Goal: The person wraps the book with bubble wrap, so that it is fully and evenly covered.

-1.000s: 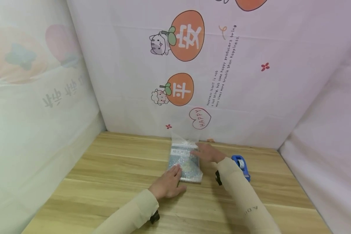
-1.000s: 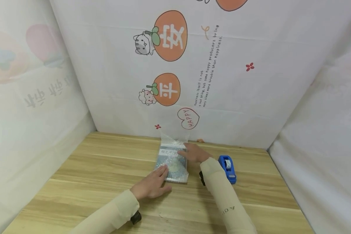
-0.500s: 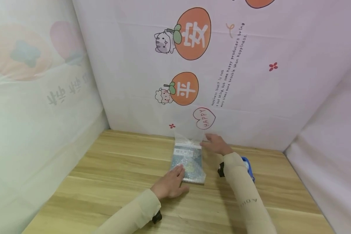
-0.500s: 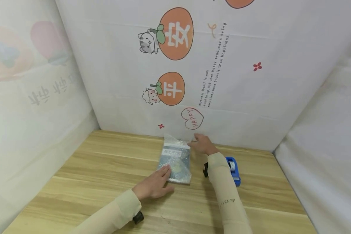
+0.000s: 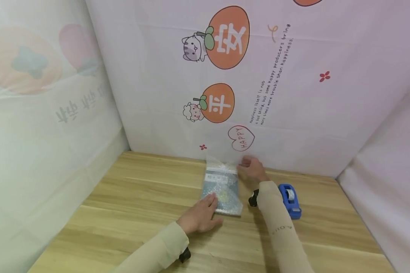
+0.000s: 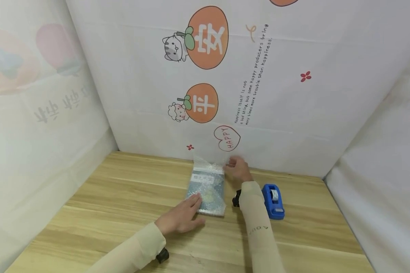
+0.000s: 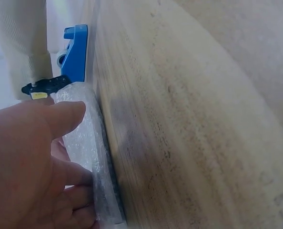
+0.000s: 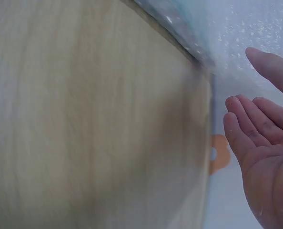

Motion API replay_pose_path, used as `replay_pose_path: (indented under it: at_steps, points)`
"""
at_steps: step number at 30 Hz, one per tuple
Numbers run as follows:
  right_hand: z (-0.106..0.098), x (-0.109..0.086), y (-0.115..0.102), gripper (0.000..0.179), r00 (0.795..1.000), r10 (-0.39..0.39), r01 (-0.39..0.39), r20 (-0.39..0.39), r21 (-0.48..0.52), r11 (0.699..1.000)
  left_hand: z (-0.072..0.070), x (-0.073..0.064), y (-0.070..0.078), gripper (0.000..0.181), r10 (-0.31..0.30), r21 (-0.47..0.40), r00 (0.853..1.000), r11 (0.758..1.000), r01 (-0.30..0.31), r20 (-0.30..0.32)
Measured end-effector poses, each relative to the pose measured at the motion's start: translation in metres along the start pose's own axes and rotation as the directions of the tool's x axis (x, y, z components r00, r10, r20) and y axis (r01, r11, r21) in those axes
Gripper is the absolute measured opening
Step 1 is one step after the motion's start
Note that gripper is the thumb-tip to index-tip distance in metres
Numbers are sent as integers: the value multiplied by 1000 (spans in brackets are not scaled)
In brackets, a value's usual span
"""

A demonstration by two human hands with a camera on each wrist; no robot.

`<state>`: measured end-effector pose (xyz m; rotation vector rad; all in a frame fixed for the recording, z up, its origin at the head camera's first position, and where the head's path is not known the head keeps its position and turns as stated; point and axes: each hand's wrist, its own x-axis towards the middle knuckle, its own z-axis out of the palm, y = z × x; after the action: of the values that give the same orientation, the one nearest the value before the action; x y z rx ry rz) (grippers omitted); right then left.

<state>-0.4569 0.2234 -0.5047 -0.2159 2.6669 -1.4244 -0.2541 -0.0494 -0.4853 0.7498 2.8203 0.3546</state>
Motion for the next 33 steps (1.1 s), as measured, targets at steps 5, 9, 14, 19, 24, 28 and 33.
replay_pose_path:
  at_steps: [5,9,14,19,24,28,33]
  points:
    - [6,5,5,73,1000,-8,8,5,27,1000,2,1,-1,81,3,-12,1000,1000,-3,-6]
    - [11,7,3,70,1000,7,-8,3,48,999,1,1,-2,81,1,-21,1000,1000,-1,-7]
    - [18,5,0,55,998,65,-66,15,160,985,2,1,-2,80,0,-19,1000,1000,0,-4]
    - [23,2,-4,52,999,46,-44,-17,138,989,5,2,-1,80,-9,-10,1000,1000,9,-3]
    - [20,4,-5,52,998,21,-17,-53,81,997,5,1,-1,80,-13,-12,1000,1000,13,3]
    - [16,7,-8,48,997,-19,21,-73,31,999,4,2,0,80,-9,-14,1000,1000,9,-3]
    - [10,9,-23,44,987,-130,121,-97,-98,988,1,1,0,80,-4,-8,1000,1000,4,-14]
